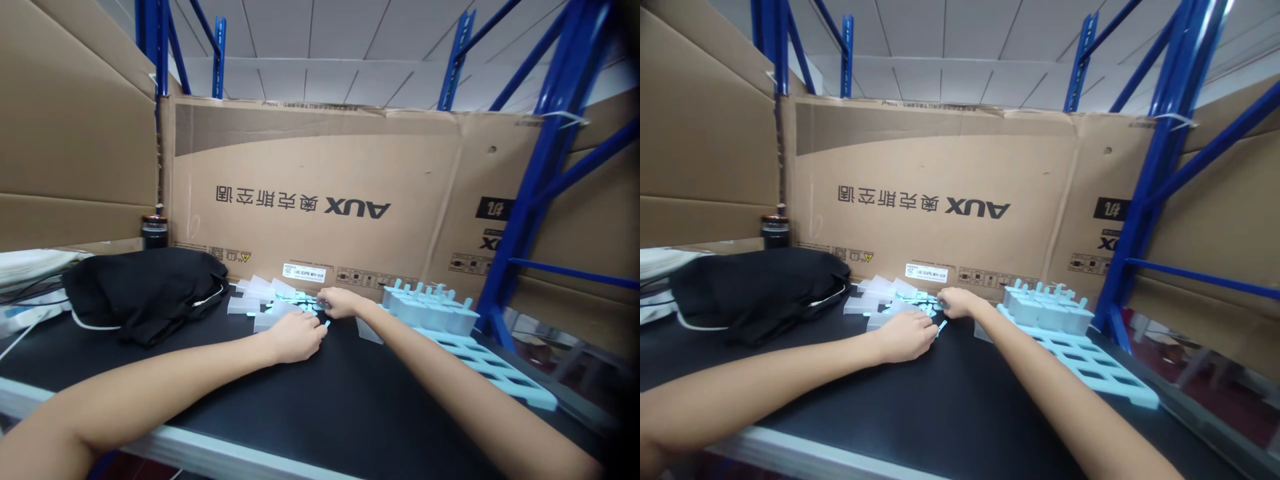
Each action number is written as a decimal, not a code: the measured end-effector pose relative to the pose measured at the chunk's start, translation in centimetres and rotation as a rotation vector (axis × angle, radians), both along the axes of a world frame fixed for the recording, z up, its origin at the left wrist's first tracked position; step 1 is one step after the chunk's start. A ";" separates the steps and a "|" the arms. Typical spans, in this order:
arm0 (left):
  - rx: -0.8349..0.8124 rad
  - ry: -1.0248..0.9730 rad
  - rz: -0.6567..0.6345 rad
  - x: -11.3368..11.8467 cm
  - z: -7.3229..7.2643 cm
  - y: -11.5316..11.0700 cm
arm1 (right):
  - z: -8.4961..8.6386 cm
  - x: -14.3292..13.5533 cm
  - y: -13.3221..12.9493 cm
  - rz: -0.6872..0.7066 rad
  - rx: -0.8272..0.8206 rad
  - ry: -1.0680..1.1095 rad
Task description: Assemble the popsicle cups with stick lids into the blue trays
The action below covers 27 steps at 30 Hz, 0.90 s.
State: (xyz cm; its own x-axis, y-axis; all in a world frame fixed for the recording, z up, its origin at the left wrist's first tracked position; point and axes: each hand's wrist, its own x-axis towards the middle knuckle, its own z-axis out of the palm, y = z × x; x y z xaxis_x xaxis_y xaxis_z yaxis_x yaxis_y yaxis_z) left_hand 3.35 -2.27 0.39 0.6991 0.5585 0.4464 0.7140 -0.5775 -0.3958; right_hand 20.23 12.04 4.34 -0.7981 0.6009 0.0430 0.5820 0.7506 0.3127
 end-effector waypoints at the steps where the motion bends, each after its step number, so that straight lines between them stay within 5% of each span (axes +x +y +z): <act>1: 0.002 0.001 -0.004 0.0 -0.1 0.1 | -0.1 -0.1 0.1 0.004 0.001 -0.007; 11: -0.017 -0.002 0.028 0.0 -0.1 -0.2 | 1.5 1.0 -0.6 -0.037 0.041 -0.038; 15: -0.044 -0.011 0.046 0.0 0.0 -0.3 | 2.8 3.5 -4.1 -0.003 0.102 0.086; 18: -0.062 -0.011 0.064 0.0 -0.1 -0.3 | 2.2 5.5 -8.0 0.100 0.132 0.257; 22: -0.057 -0.036 0.124 0.1 -0.1 -0.4 | 1.0 5.4 -11.6 0.291 -0.069 0.130; 24: -0.035 -0.047 0.129 0.1 0.1 -0.5 | 1.1 4.7 -11.7 0.236 -0.072 0.147; 27: -0.003 -0.083 0.106 0.3 0.4 -0.9 | 1.0 4.6 -10.1 -0.116 0.111 0.324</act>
State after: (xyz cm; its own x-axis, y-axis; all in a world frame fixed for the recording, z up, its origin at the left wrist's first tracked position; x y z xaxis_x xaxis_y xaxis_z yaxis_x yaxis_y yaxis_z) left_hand 3.61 -3.17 0.76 0.5969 0.6288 0.4984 0.8014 -0.4978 -0.3317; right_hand 24.87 1.89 5.34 -0.6594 0.6638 0.3530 0.7433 0.6458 0.1742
